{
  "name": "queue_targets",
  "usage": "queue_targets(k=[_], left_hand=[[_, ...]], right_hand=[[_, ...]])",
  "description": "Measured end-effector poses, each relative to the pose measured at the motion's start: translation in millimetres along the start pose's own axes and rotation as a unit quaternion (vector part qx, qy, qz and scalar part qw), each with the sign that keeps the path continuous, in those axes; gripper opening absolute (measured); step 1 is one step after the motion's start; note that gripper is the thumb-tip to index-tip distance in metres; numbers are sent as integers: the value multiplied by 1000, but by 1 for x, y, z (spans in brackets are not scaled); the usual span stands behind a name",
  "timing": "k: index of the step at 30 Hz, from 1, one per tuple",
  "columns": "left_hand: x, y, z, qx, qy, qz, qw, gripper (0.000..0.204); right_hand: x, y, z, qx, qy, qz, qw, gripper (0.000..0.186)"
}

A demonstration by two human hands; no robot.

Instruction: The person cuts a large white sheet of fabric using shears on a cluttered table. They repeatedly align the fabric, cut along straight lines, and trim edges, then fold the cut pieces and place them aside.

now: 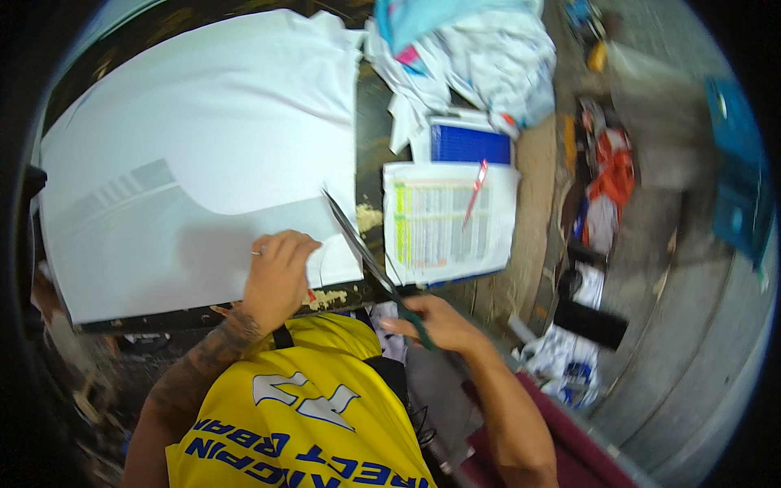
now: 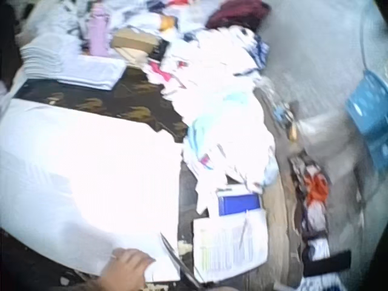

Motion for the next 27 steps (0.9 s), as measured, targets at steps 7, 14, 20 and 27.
queue_targets(k=[7,14,20,27], left_hand=[[27,-39,4,95,77,-54,991,61],[23,-54,9,103,85,-106,985,54],[25,-52,8,105,89,-118,983,54],[26,-47,9,123,90,-134,979,55]], right_hand=[[-98,120,-6,-72,46,386,918,57],[-181,141,-42,-143,1,507,850,61],[-182,142,-54,-117,31,558,821,63],[-180,137,-56,-132,-4,502,855,66]])
Point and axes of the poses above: each hand's wrist, its own z-axis away from the middle knuckle, its own y-axis out of the back of the hand, x = y × z, the point moved 9 cm from there along -z, towards the middle knuckle, and after that the axes turned 9 degrees about -x, right-handed, at the moved point
